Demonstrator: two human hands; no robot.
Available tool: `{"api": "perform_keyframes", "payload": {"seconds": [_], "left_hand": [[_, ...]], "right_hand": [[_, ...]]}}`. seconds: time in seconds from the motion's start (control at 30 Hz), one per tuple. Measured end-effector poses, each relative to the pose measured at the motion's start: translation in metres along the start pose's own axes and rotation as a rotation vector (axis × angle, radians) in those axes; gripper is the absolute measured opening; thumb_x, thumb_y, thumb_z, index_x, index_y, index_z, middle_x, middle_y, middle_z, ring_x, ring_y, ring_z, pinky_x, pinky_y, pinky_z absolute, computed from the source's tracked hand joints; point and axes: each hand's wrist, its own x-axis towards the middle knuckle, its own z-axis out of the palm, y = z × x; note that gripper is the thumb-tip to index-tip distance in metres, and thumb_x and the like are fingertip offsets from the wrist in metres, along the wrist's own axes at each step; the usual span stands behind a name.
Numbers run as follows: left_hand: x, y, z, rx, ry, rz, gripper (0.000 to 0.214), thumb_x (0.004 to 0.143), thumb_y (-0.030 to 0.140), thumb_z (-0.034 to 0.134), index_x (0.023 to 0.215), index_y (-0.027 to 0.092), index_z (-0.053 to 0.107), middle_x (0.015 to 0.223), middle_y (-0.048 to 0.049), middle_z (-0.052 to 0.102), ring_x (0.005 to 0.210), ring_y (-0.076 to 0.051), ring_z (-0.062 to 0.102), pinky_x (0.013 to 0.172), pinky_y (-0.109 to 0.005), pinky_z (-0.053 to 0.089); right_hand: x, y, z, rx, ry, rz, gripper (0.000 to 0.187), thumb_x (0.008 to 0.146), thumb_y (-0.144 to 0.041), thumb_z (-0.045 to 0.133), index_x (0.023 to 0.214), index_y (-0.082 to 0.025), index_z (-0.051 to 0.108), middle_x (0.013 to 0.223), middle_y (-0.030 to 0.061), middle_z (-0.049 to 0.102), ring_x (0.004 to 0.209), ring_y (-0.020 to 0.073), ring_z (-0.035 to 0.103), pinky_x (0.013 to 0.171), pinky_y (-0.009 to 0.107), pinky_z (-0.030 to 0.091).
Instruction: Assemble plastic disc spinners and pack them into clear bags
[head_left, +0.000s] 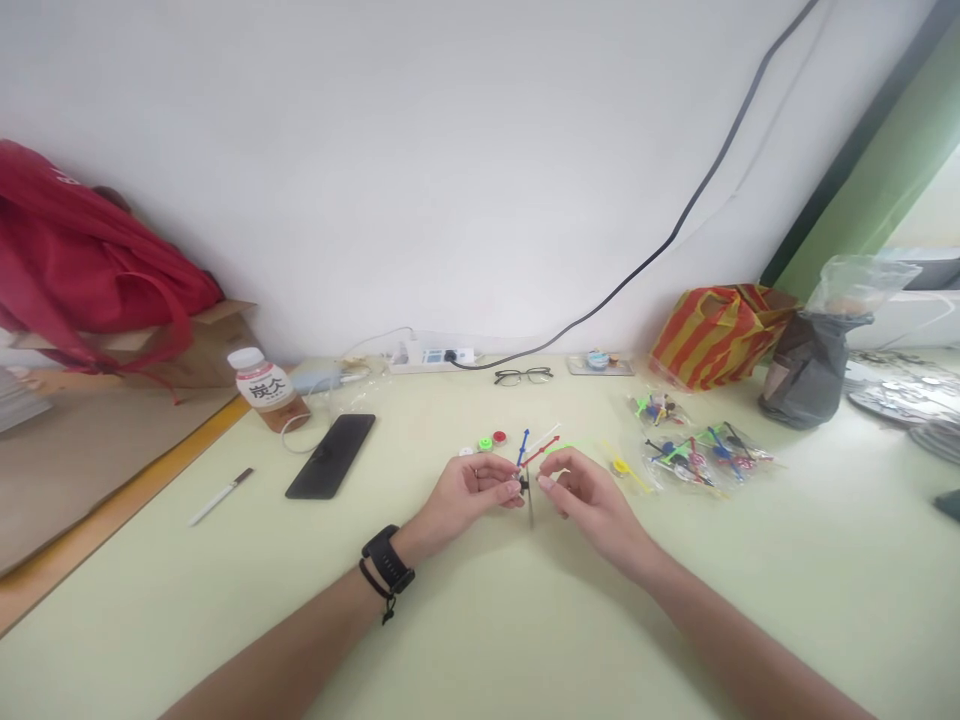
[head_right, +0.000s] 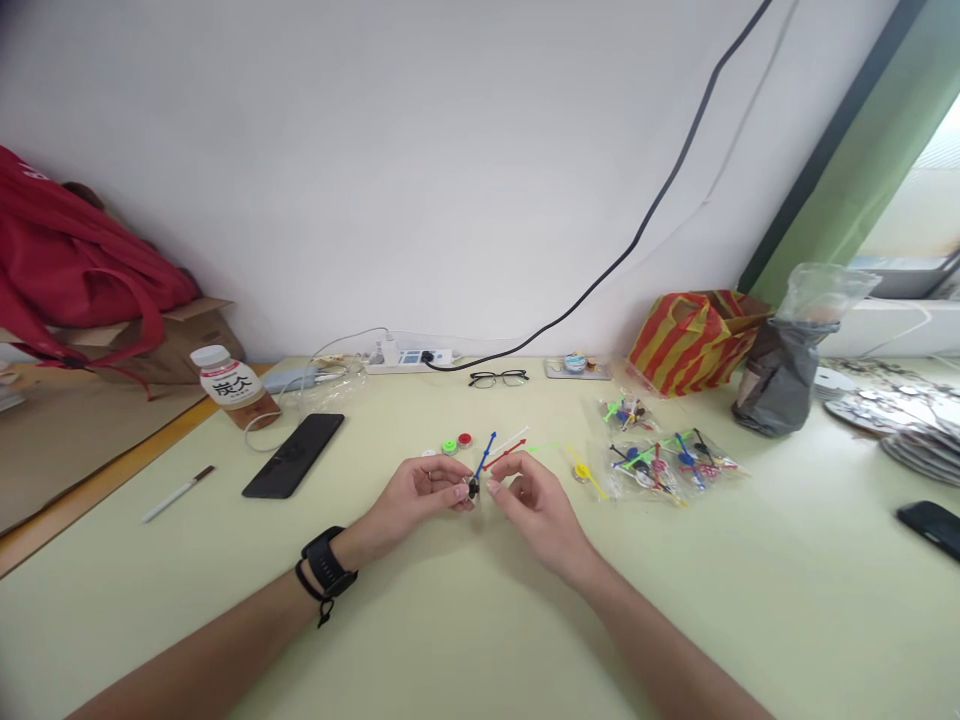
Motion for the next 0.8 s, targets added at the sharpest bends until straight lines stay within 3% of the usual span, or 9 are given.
{"api": "perform_keyframes", "payload": {"seconds": [0.1,0.23,0.43,0.63,0.7,0.73,0.77,0.8], "left_hand": [[-0.001,0.000,0.000,-0.007,-0.040,0.016,0.035,0.079,0.034,0.087,0.103,0.012,0.074,0.096,-0.0106,0.080,0.085,-0.022,0.078,0.085,-0.037,0.063],[-0.001,0.001,0.001,-0.009,-0.050,0.034,0.034,0.081,0.033,0.086,0.104,0.012,0.074,0.106,-0.0126,0.079,0.090,-0.022,0.077,0.087,-0.038,0.063],[0.000,0.001,-0.001,0.002,-0.025,0.001,0.035,0.082,0.034,0.086,0.105,0.011,0.074,0.094,-0.0102,0.079,0.085,-0.021,0.077,0.085,-0.035,0.063],[0.001,0.000,-0.004,0.014,-0.003,-0.020,0.034,0.082,0.035,0.086,0.104,0.012,0.075,0.090,-0.0078,0.078,0.080,-0.020,0.078,0.080,-0.031,0.063],[0.001,-0.001,-0.004,0.008,-0.004,-0.021,0.034,0.081,0.035,0.086,0.104,0.012,0.076,0.090,-0.0079,0.078,0.080,-0.020,0.078,0.080,-0.031,0.062],[0.001,-0.001,-0.004,0.004,-0.003,-0.021,0.034,0.081,0.035,0.086,0.103,0.012,0.076,0.090,-0.0078,0.078,0.080,-0.019,0.078,0.079,-0.030,0.062],[0.002,-0.001,-0.004,0.000,0.001,-0.018,0.034,0.081,0.035,0.086,0.103,0.012,0.075,0.089,-0.0075,0.078,0.079,-0.019,0.077,0.079,-0.030,0.062],[0.002,-0.001,-0.003,-0.004,0.006,-0.013,0.034,0.080,0.035,0.087,0.102,0.012,0.075,0.089,-0.0072,0.078,0.079,-0.019,0.077,0.078,-0.030,0.063]], "right_hand": [[-0.001,0.003,0.004,-0.085,-0.046,-0.045,0.032,0.093,-0.051,0.066,0.106,-0.022,0.066,0.095,0.0046,0.069,0.066,0.0141,0.056,0.061,0.029,0.047],[-0.001,0.006,0.005,-0.130,-0.071,-0.068,0.027,0.094,-0.044,0.064,0.110,-0.022,0.068,0.110,0.0069,0.072,0.070,0.0144,0.062,0.066,0.030,0.053],[-0.003,0.011,0.003,-0.218,-0.009,-0.163,0.028,0.097,-0.035,0.059,0.122,-0.023,0.062,0.100,0.0052,0.069,0.068,0.0141,0.062,0.062,0.027,0.054],[-0.010,0.018,0.001,-0.407,0.019,-0.359,0.061,0.099,-0.030,0.054,0.156,-0.028,0.033,0.107,0.0048,0.063,0.065,0.0131,0.056,0.064,0.028,0.052],[-0.010,0.017,0.000,-0.448,0.003,-0.384,0.041,0.101,-0.032,0.052,0.142,-0.025,0.050,0.103,0.0051,0.064,0.067,0.0137,0.056,0.066,0.029,0.051],[-0.010,0.017,-0.001,-0.460,-0.016,-0.377,0.025,0.103,-0.033,0.048,0.120,-0.023,0.064,0.094,0.0040,0.064,0.066,0.0139,0.055,0.065,0.029,0.049],[-0.009,0.016,-0.002,-0.467,-0.032,-0.361,0.029,0.105,-0.034,0.044,0.093,-0.021,0.067,0.081,0.0026,0.062,0.064,0.0140,0.054,0.064,0.029,0.047],[-0.008,0.016,-0.003,-0.469,-0.038,-0.340,0.043,0.107,-0.035,0.039,0.072,-0.021,0.061,0.070,0.0014,0.057,0.061,0.0141,0.052,0.063,0.029,0.044]]}}
